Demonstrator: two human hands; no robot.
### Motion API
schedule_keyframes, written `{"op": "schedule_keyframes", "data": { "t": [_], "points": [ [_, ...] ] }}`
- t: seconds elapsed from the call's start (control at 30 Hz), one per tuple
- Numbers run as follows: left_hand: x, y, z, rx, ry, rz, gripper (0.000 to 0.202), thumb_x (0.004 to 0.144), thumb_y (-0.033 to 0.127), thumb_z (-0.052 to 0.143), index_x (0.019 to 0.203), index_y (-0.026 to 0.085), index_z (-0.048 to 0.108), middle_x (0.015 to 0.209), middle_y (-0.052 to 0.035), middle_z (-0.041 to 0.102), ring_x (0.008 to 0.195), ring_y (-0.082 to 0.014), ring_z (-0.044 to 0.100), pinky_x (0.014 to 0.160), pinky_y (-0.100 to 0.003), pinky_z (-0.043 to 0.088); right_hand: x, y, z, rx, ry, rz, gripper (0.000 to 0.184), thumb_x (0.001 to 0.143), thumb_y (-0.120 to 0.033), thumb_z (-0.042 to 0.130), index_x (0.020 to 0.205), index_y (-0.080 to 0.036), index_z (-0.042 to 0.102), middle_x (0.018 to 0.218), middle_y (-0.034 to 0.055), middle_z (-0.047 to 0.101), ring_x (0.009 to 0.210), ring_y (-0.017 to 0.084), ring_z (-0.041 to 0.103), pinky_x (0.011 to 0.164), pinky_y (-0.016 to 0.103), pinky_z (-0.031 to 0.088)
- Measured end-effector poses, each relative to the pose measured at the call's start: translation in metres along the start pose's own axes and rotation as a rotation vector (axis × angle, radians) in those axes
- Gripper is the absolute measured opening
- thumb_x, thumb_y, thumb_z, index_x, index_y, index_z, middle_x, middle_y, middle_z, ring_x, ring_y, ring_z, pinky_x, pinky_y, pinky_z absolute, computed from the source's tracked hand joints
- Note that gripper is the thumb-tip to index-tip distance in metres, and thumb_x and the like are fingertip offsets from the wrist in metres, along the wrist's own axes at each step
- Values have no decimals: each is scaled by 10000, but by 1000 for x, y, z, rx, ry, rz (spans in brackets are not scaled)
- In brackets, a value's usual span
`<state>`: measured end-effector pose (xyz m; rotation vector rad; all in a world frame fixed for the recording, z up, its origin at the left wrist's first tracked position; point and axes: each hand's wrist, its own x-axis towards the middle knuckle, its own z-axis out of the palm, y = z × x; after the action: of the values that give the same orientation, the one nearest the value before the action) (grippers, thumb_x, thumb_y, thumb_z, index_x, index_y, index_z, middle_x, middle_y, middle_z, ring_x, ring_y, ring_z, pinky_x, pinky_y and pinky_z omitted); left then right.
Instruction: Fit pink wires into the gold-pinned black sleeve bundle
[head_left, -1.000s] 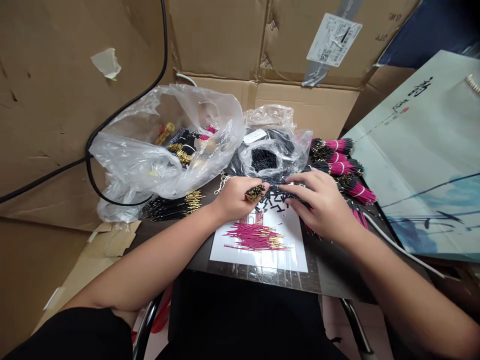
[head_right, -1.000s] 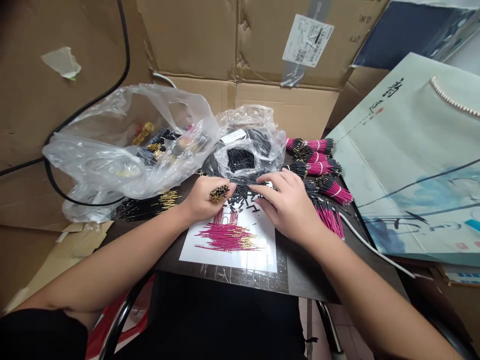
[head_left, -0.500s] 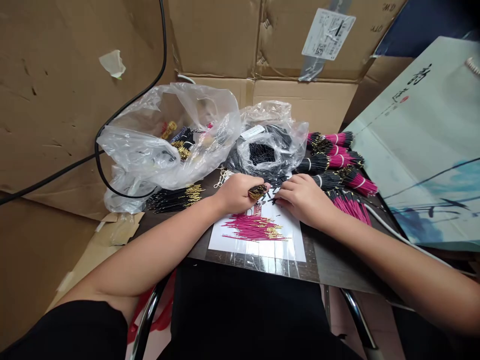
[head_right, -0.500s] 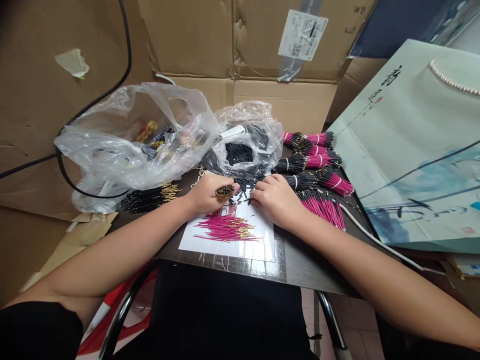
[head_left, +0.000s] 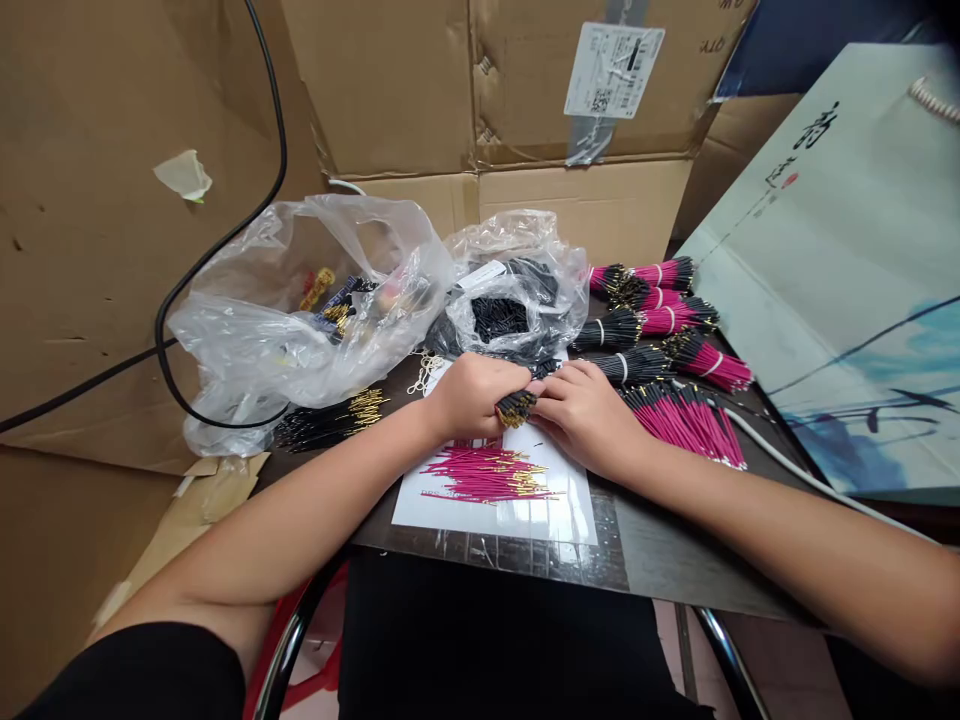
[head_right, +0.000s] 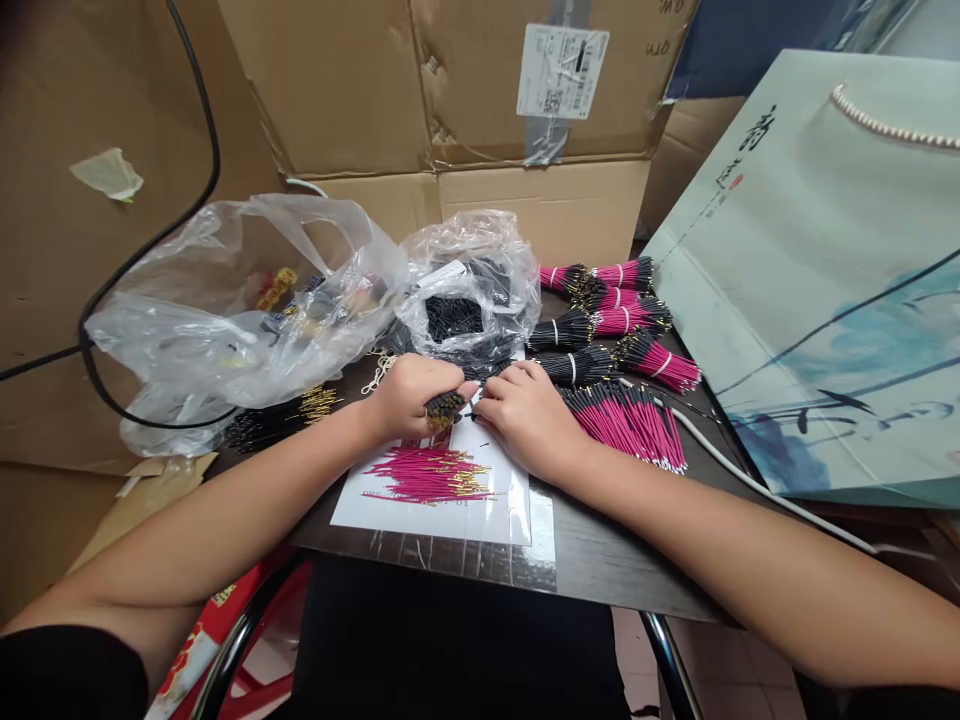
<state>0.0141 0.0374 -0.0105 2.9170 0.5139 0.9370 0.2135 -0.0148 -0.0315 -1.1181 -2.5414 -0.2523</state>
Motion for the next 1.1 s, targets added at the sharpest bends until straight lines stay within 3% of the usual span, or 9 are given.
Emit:
{"op": "schedule_keyframes", "data": {
  "t": [0.1,0.27,0.47,0.6,0.77,0.87,1.1],
  "points": [
    [-7,0,4,-1,-26,39,285,888,273,459,613,199,447,547,10,495,495,-122,457,499,-284,275,3,-1,2,14,-36,9,215,950,-293,443,965,-206,640,842,37,616,878,198,466,832,356,303],
    [-13,5,1,-48,-17,64,289,887,269,498,612,192,455,535,16,489,491,-112,459,496,-280,261,8,-8,4,-40,-112,42,161,924,-224,467,818,-169,575,860,57,583,844,204,443,738,341,290],
    [-15,6,-2,-53,-26,56,269,894,293,495,645,191,514,540,16,501,487,-110,467,483,-285,267,7,-22,3,-112,-116,75,129,896,-155,453,838,-154,568,864,94,563,840,237,427,719,369,284],
    [-17,9,-4,45,-47,48,274,902,322,502,664,190,536,547,5,529,497,-116,492,489,-289,278,3,-23,-1,-129,-27,72,161,927,-196,416,859,-150,554,905,106,574,860,243,449,738,382,322],
    [-17,13,-6,58,34,-16,213,887,364,540,786,178,567,547,13,566,496,-120,536,494,-267,320,-5,-15,-4,45,180,42,89,923,-198,455,949,-151,526,909,83,597,850,205,478,741,351,374],
    [-15,14,-6,30,16,-45,217,880,374,550,807,171,575,558,13,586,504,-122,559,498,-257,339,-9,-13,-3,121,282,42,57,906,-149,469,949,-170,500,890,64,604,816,177,484,733,330,385],
    [-15,16,-3,-6,-35,-33,213,917,303,482,808,165,603,598,-2,615,551,-121,585,518,-249,346,-9,-15,-3,16,319,59,57,881,-143,509,909,-192,513,807,20,630,777,163,508,774,353,363]
  ]
}}
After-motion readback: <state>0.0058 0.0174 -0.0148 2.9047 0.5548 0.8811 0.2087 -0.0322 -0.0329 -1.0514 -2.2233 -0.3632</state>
